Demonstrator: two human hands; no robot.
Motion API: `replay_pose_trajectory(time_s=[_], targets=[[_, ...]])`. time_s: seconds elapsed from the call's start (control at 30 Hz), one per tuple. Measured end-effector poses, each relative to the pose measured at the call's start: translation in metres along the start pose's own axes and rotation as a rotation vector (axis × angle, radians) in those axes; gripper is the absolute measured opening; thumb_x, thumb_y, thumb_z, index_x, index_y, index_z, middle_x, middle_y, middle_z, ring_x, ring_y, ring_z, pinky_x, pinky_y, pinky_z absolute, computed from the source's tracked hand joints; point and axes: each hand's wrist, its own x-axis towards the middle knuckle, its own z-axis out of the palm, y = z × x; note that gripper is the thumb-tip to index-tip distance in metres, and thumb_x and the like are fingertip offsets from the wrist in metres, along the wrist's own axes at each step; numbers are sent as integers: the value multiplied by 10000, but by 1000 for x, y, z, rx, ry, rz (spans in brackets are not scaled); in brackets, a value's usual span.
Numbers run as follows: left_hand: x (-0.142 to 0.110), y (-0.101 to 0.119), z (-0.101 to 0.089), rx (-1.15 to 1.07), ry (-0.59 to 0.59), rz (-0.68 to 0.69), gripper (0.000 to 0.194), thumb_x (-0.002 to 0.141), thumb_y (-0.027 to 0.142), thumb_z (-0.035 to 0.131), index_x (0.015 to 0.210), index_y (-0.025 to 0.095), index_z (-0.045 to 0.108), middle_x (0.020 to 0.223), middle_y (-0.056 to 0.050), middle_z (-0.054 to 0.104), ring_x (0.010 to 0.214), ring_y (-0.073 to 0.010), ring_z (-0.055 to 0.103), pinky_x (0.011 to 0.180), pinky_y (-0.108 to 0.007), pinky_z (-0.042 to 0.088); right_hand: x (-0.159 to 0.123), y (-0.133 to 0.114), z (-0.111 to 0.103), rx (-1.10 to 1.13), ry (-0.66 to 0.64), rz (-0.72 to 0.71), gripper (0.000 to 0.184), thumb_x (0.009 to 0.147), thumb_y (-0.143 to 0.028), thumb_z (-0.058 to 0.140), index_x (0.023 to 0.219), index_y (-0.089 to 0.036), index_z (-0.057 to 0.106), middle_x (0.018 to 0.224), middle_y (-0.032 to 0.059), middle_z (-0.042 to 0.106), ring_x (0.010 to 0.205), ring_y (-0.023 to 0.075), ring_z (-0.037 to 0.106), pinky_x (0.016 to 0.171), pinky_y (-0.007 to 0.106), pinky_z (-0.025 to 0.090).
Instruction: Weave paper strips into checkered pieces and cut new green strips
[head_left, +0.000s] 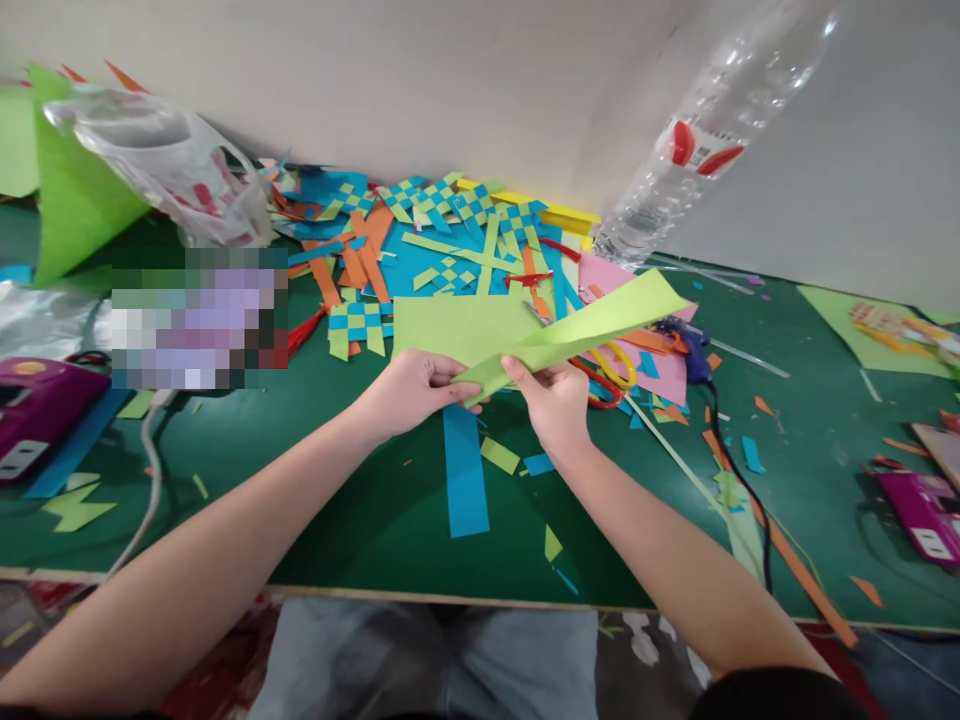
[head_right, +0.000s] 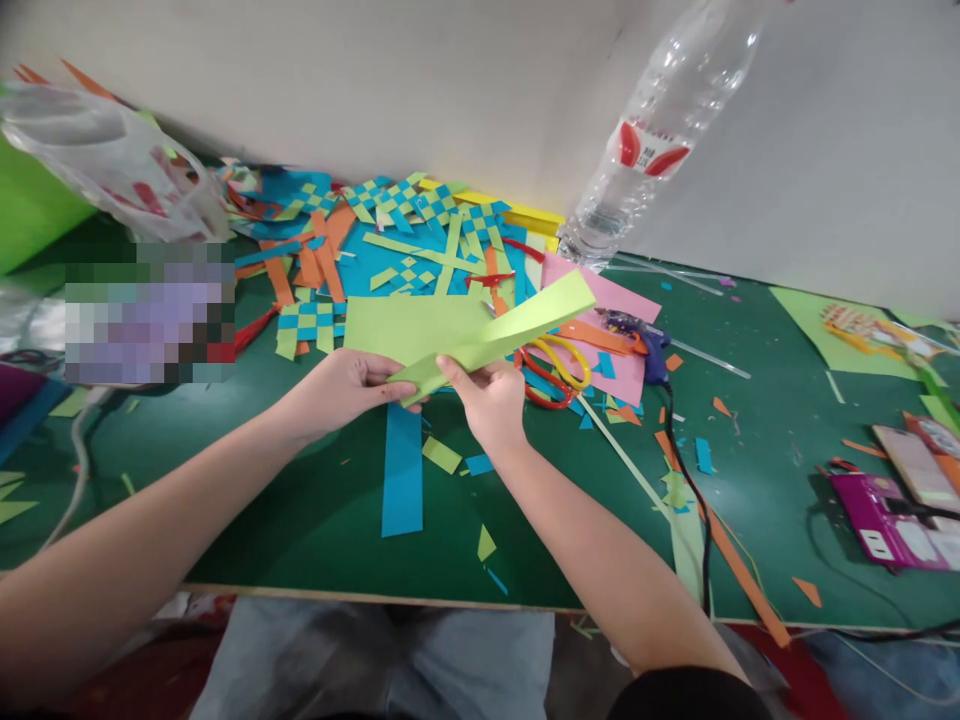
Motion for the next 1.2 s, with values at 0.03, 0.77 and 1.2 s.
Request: replay_pose_trajectory(time_s=[0.03,0.77,1.2], targets=[[1,0,0,-2,-8,-9,203,785,419,735,814,218,749,792,-32,777,814,-244,751,806,-378,597,0,1,-1,10,-8,3,260,721,-454,774,717,-199,726,743,48,759,746,209,714,644,330,589],[-2,0,4,-86,-125,-182,308,747,378,765,617,172,578,758,-64,765,781,-229,753,583,-248,591,-10,-5,0,-76,-106,-55,271,743,-478,750,735,-207,731,751,46,765,735,216,727,627,311,576],[1,0,-3,-7,-119,-160,306,707,344,794,592,162,577,762,-86,767,591,-181,720,527,-235,584,6,7,-7,173,-62,82,268,714,-467,780,689,-218,684,704,17,710,708,190,682,676,346,591]])
